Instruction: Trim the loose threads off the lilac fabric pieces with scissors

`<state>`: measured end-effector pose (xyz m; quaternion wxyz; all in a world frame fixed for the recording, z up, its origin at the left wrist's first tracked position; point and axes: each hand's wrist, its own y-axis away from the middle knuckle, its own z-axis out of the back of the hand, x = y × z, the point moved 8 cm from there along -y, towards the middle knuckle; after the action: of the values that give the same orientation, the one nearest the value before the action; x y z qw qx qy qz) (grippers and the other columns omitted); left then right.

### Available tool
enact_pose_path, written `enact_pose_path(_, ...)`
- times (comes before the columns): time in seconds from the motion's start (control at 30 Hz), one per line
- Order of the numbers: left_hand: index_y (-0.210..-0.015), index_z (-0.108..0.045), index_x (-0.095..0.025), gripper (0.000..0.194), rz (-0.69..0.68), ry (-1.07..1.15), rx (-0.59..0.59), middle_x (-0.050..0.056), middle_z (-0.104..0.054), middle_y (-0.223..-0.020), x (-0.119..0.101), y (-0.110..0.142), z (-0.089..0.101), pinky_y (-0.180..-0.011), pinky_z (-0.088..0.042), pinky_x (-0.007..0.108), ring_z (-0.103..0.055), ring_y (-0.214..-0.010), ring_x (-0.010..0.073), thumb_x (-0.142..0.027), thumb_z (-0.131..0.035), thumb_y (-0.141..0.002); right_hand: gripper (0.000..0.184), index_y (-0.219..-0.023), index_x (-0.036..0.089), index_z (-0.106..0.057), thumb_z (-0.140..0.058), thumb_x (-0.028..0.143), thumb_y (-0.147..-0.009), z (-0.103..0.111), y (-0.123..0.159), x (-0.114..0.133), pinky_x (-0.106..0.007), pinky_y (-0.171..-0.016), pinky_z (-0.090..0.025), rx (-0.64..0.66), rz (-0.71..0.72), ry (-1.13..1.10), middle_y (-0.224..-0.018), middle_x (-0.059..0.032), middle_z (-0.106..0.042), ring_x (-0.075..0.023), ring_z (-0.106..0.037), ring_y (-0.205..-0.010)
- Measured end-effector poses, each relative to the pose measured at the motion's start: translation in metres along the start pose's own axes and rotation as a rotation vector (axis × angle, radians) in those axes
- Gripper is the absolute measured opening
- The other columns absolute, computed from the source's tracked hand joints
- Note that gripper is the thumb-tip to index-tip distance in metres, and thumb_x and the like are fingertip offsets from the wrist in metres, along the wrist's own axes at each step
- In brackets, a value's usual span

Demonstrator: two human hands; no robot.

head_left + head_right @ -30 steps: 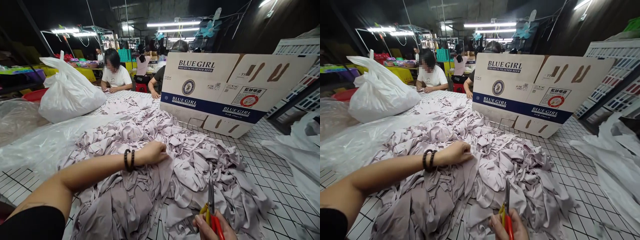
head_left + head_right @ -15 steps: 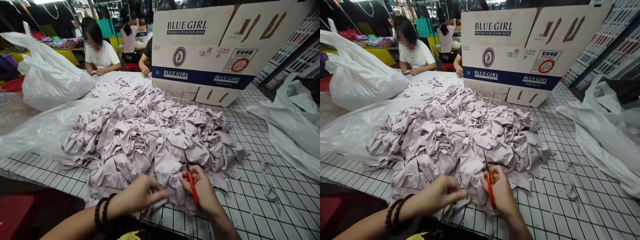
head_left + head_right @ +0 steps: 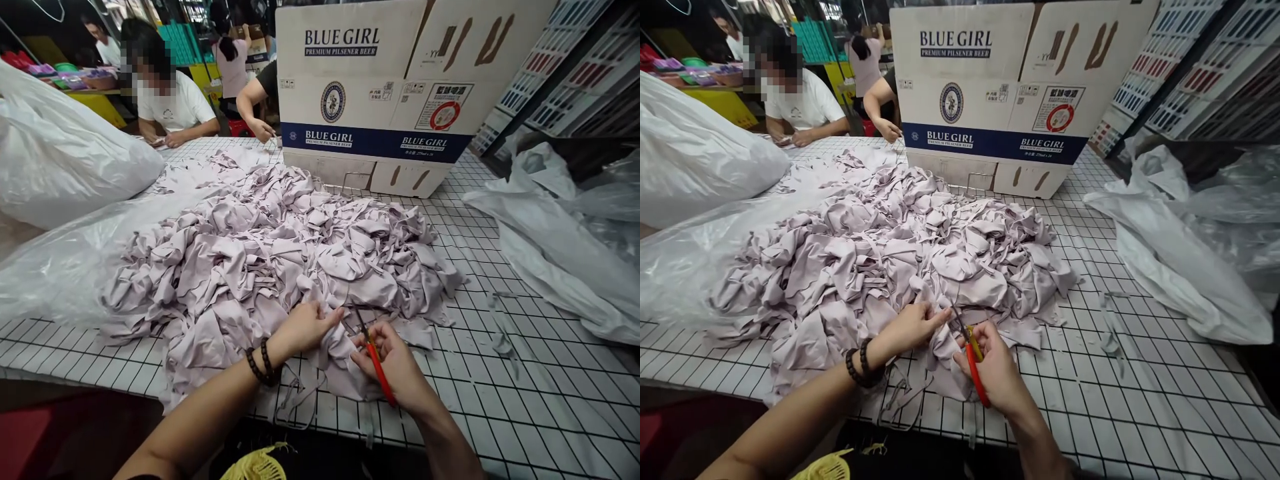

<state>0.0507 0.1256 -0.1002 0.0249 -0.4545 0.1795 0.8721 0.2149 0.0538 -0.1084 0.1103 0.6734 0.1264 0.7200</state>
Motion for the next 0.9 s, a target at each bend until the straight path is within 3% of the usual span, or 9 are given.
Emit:
enact_pose_path(0.1,-0.059,-0.048,-0.021,0.029,0.004,0.059,0.035,0.000,-0.056,-0.055,0.007,0.002,-0.001,-0.058,-0.042,0.027,-0.057,-0.057,0.0180,-0.039,-0.059,-0.079,0.046,-0.080,0.024,-0.046,-0.086,0.035,-0.058,-0.001,0.004,-0.004,-0.028,-0.061,-0.052,0.040,-0.006,0.019,-0.082,-0.0001,-0.069,-0.0149,-0.062,-0.065)
enact_pose_path(0.23,-0.071,-0.050,-0.020,0.029,0.036,0.159,0.062,0.002,-0.065,-0.065,0.025,0.028,0.012,-0.055,-0.046,0.027,-0.063,-0.057,0.0175,-0.043,-0.046,-0.087,0.040,-0.081,0.024,-0.046,-0.081,0.032,-0.063,0.017,0.005,-0.008,-0.029,-0.064,-0.051,-0.032,-0.012,0.063,-0.076,0.0008,-0.065,-0.0181,-0.063,-0.071)
enact_pose_path(0.37,-0.075,-0.049,-0.020,0.032,0.033,0.151,-0.129,0.002,-0.062,-0.066,0.028,0.047,0.043,-0.059,-0.046,0.028,-0.063,-0.063,0.0183,-0.048,-0.047,-0.088,0.026,-0.082,0.024,-0.049,-0.071,0.024,-0.069,0.015,0.010,0.005,-0.026,-0.059,-0.047,0.001,0.001,0.164,-0.074,0.0026,-0.062,-0.0161,-0.059,-0.067)
enact_pose_path(0.5,-0.098,-0.054,-0.019,0.035,-0.001,0.203,-0.248,0.001,-0.062,-0.078,0.014,0.026,0.050,-0.061,-0.044,0.027,-0.059,-0.063,0.0165,-0.048,-0.062,-0.081,0.023,-0.076,0.025,-0.047,-0.067,0.019,-0.066,-0.005,0.021,0.028,-0.022,-0.053,-0.041,0.027,0.073,0.133,-0.065,0.0061,-0.054,-0.0124,-0.052,-0.060)
enact_pose_path(0.6,-0.100,-0.056,-0.018,0.037,0.004,0.302,-0.269,-0.005,-0.053,-0.064,0.011,0.001,0.041,-0.059,-0.040,0.026,-0.051,-0.058,0.0139,-0.036,-0.072,-0.071,0.023,-0.075,0.024,-0.047,-0.066,0.019,-0.064,-0.010,0.029,0.032,-0.022,-0.056,-0.043,0.013,0.102,0.073,-0.067,0.0050,-0.056,-0.0132,-0.054,-0.065)
enact_pose_path(0.73,-0.098,-0.055,-0.016,0.034,0.022,0.435,-0.255,-0.007,-0.049,-0.061,0.017,-0.005,0.038,-0.057,-0.039,0.023,-0.048,-0.054,0.0104,-0.029,-0.068,-0.069,0.025,-0.080,0.025,-0.049,-0.068,0.021,-0.064,0.017,0.030,0.019,-0.022,-0.055,-0.045,-0.096,0.064,0.068,-0.069,0.0037,-0.058,-0.0155,-0.058,-0.067)
enact_pose_path(0.83,-0.107,-0.052,-0.016,0.044,0.049,0.596,-0.219,-0.007,-0.051,-0.064,0.022,0.022,0.050,-0.057,-0.042,0.021,-0.050,-0.054,0.0084,-0.035,-0.069,-0.071,0.031,-0.084,0.025,-0.050,-0.071,0.020,-0.062,0.051,0.024,0.026,-0.023,-0.053,-0.047,-0.227,0.084,0.077,-0.075,0.0010,-0.063,-0.0153,-0.059,-0.064)
enact_pose_path(0.9,-0.114,-0.052,-0.017,0.055,0.095,0.801,-0.190,-0.009,-0.050,-0.065,0.022,0.049,0.059,-0.056,-0.042,0.018,-0.049,-0.053,0.0058,-0.033,-0.076,-0.067,0.033,-0.084,0.025,-0.050,-0.074,0.021,-0.061,0.068,0.016,0.048,-0.024,-0.051,-0.048,-0.311,0.156,0.075,-0.079,-0.0009,-0.066,-0.0155,-0.059,-0.063)
